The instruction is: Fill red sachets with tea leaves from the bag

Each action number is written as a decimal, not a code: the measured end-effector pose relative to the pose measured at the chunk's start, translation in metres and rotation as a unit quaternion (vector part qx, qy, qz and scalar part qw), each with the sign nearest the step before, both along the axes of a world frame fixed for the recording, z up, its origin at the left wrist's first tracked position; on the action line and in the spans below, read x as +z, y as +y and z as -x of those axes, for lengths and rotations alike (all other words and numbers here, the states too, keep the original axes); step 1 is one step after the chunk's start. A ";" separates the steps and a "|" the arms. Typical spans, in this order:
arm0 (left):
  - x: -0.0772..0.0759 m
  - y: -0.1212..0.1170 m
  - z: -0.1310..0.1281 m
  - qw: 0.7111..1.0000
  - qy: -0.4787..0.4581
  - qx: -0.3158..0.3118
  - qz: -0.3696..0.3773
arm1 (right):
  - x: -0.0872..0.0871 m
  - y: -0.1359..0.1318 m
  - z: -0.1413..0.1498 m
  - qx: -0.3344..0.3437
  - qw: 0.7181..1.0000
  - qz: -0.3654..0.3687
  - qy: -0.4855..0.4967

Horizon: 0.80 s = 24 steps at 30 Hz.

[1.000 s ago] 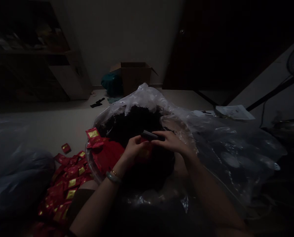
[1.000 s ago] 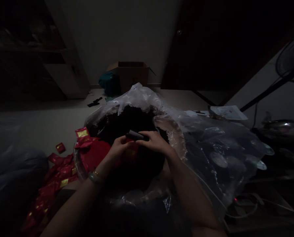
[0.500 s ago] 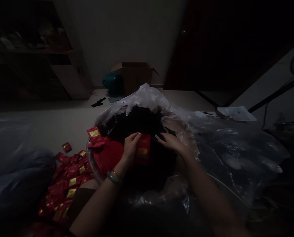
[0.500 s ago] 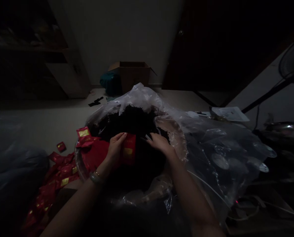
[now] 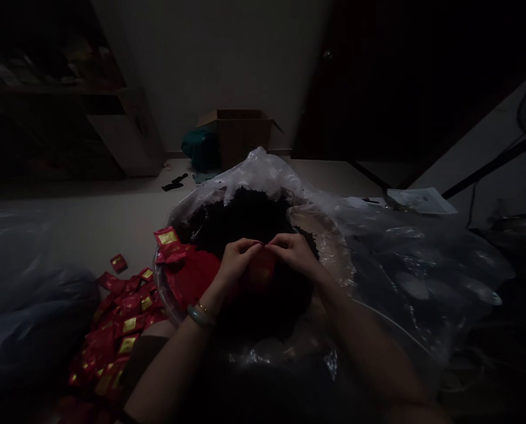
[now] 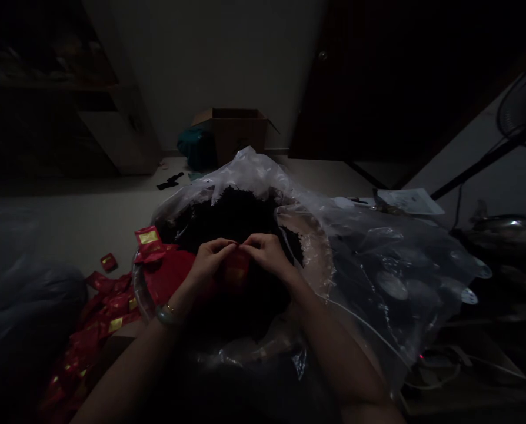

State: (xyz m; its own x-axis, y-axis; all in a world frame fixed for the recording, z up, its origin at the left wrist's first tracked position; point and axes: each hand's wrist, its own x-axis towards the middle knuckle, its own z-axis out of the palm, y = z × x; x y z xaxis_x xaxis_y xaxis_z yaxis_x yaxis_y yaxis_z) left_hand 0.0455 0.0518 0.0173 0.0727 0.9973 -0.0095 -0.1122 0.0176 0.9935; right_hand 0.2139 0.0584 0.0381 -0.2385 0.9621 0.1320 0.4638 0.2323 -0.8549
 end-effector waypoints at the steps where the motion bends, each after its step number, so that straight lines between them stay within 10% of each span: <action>1: 0.001 0.000 0.001 1.000 0.009 0.004 -0.004 | 0.003 -0.001 -0.002 0.022 0.999 0.022 0.002; 12: 0.001 -0.006 -0.005 0.998 -0.055 -0.021 0.026 | 0.017 -0.003 -0.007 0.041 0.997 0.072 0.005; 21: -0.023 0.021 0.011 0.936 -0.210 0.276 0.065 | 0.026 -0.001 -0.017 -0.193 0.973 -0.015 0.122; 24: -0.032 0.021 0.009 0.935 -0.240 0.252 0.069 | 0.037 -0.029 0.016 -0.097 0.970 -0.048 0.217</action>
State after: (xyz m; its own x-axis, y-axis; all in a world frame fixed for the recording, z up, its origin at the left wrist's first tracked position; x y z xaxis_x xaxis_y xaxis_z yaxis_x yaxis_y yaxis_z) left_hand 0.0364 0.0728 -0.0143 -0.3782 0.8974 -0.2272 -0.5731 -0.0342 0.8188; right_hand 0.1978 0.0298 0.0754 0.0435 0.9615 0.2714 0.1085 0.2655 -0.9580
